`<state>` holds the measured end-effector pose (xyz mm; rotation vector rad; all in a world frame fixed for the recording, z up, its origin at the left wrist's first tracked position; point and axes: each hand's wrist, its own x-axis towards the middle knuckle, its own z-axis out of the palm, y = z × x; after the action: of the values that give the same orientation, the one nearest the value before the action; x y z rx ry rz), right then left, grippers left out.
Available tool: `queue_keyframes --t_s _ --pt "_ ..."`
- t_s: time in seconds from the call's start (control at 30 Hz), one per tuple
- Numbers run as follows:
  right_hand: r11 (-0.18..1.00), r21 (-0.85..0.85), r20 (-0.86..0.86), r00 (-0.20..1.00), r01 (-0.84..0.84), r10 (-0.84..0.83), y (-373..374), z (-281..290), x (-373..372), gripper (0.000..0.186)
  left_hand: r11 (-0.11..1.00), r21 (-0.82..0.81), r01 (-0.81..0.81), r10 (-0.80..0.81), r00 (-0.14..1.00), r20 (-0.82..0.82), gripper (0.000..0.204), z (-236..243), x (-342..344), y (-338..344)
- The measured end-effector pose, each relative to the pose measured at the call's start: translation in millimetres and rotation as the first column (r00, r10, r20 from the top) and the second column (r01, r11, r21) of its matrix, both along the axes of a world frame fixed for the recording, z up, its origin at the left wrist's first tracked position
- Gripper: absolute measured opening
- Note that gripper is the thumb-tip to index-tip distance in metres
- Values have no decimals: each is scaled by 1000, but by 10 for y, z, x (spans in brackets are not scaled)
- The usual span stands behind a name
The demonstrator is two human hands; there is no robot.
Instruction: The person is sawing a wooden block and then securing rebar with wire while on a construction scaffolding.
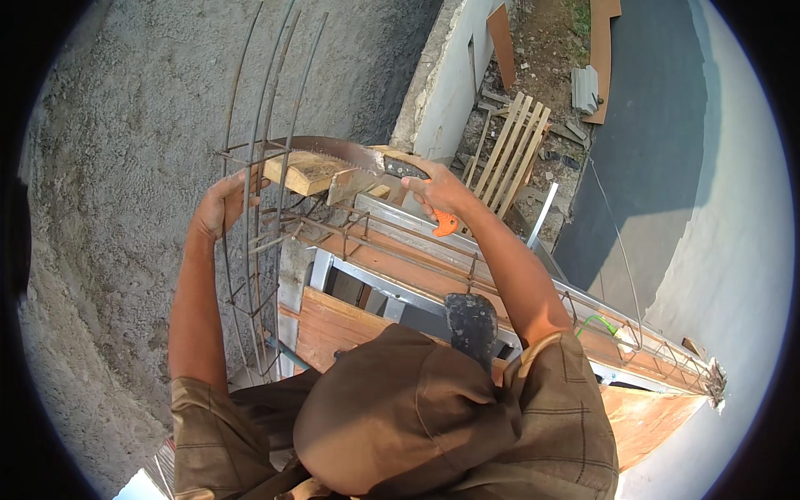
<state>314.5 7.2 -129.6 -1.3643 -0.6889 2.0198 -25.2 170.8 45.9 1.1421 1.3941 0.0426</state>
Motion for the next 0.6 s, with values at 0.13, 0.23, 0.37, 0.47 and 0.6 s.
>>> queue_keyframes --t_s 0.13,0.23,0.37,0.47,0.6 --pt "1000 -6 60 998 -19 19 75 -43 -32 54 999 -4 -38 38 999 -11 83 -17 1 -2" --pt "979 203 -7 1000 -8 9 207 -67 -170 55 999 4 -45 45 999 -7 81 -9 15 -16" --pt "993 113 13 1000 -13 12 107 -105 -103 57 999 23 -24 25 999 -21 79 11 30 -17" --pt "998 65 -6 1000 -6 6 -14 -152 11 58 1000 -1 -23 23 1000 8 78 14 37 -19" --pt "998 62 -4 1000 -1 1 4 -193 37 58 1000 -4 -23 23 1000 19 78 19 61 -28"
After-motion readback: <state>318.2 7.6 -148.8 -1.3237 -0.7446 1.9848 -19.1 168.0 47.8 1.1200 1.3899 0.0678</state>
